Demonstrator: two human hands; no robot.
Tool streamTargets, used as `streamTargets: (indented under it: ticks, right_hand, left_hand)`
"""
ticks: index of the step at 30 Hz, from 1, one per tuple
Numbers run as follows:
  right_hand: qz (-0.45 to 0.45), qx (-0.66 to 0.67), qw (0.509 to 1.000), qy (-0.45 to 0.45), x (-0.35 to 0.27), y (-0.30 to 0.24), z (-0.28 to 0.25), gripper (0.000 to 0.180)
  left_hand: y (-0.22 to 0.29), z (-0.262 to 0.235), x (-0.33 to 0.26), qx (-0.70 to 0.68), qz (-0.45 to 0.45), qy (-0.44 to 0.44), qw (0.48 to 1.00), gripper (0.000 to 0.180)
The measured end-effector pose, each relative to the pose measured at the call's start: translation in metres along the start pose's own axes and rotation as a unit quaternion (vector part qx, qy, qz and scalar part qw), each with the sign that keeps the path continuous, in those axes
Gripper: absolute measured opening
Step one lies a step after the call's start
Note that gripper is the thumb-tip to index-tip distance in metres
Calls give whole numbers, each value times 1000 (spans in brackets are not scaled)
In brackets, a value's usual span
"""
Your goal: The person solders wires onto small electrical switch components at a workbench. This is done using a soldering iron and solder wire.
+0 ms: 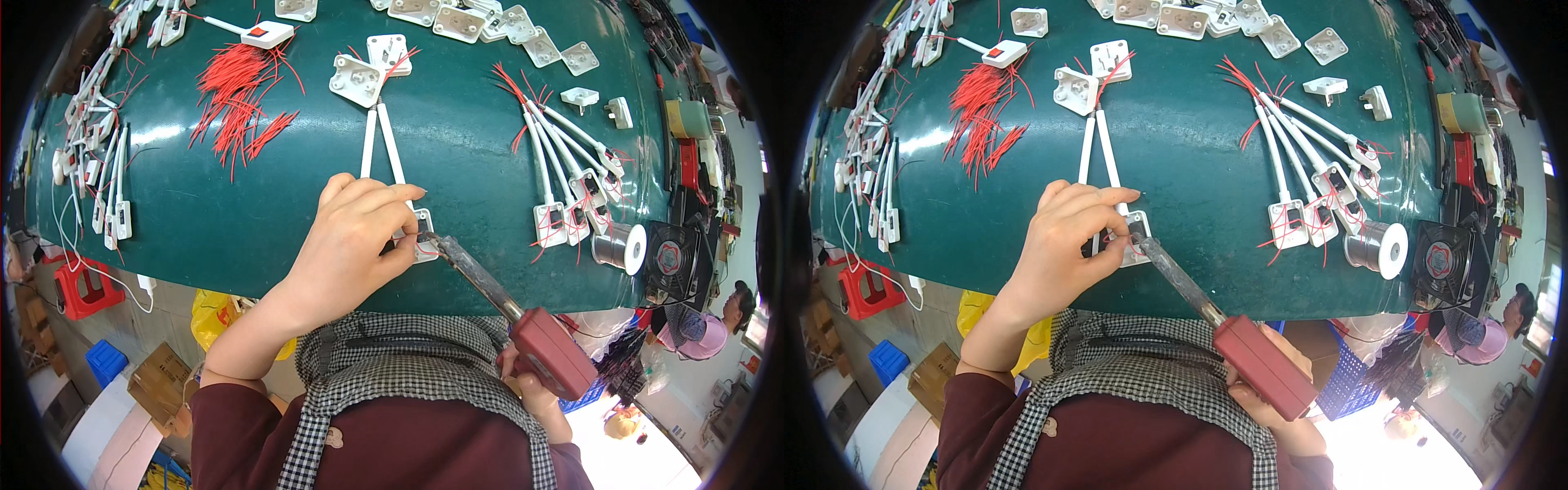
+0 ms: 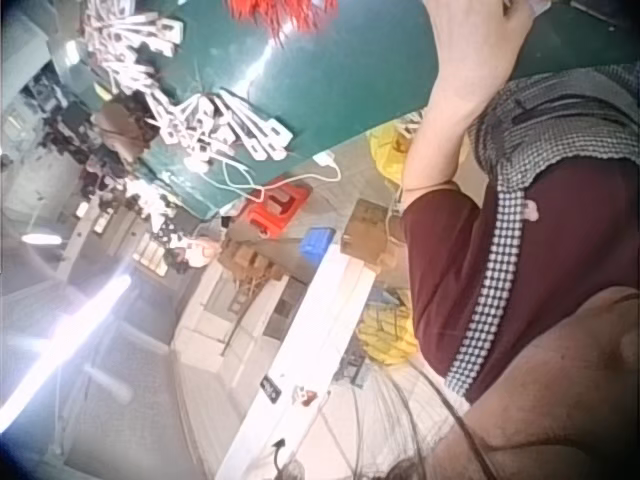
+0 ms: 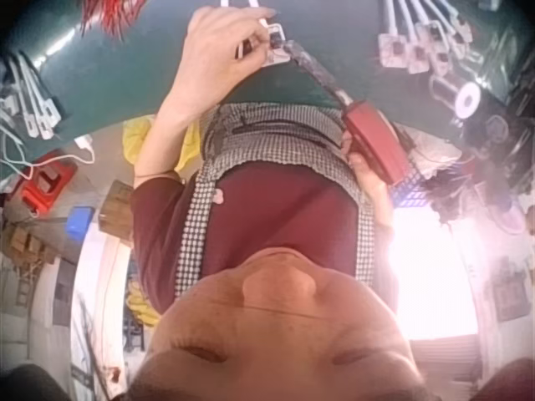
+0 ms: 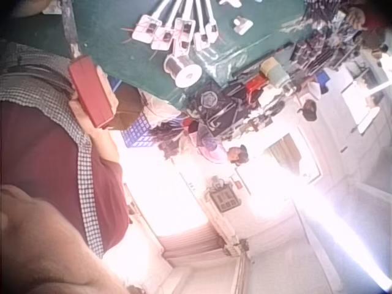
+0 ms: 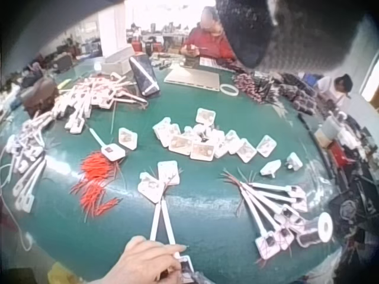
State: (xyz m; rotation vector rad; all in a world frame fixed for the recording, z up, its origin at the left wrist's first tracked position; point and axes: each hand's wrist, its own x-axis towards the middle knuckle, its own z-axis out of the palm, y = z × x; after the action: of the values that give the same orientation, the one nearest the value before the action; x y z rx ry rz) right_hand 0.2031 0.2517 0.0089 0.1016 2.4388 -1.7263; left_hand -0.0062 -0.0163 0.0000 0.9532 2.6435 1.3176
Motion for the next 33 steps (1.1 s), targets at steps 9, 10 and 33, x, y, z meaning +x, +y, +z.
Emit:
streamTargets:
  ticks: [9, 10, 33]
  right_hand:
    - [-12, -158, 987, 14, 6, -9, 2, 58]
    - [9, -26, 998, 49, 10, -15, 4, 57]
    - [73, 208, 971, 97, 18, -29, 15, 84]
  left_hand:
    - [-1, 1, 0, 5, 2, 3, 1000, 11]
    - [-1, 1, 0, 4, 1, 3, 1000, 11]
    - [-1, 1, 2, -1, 2, -3, 1000, 10]
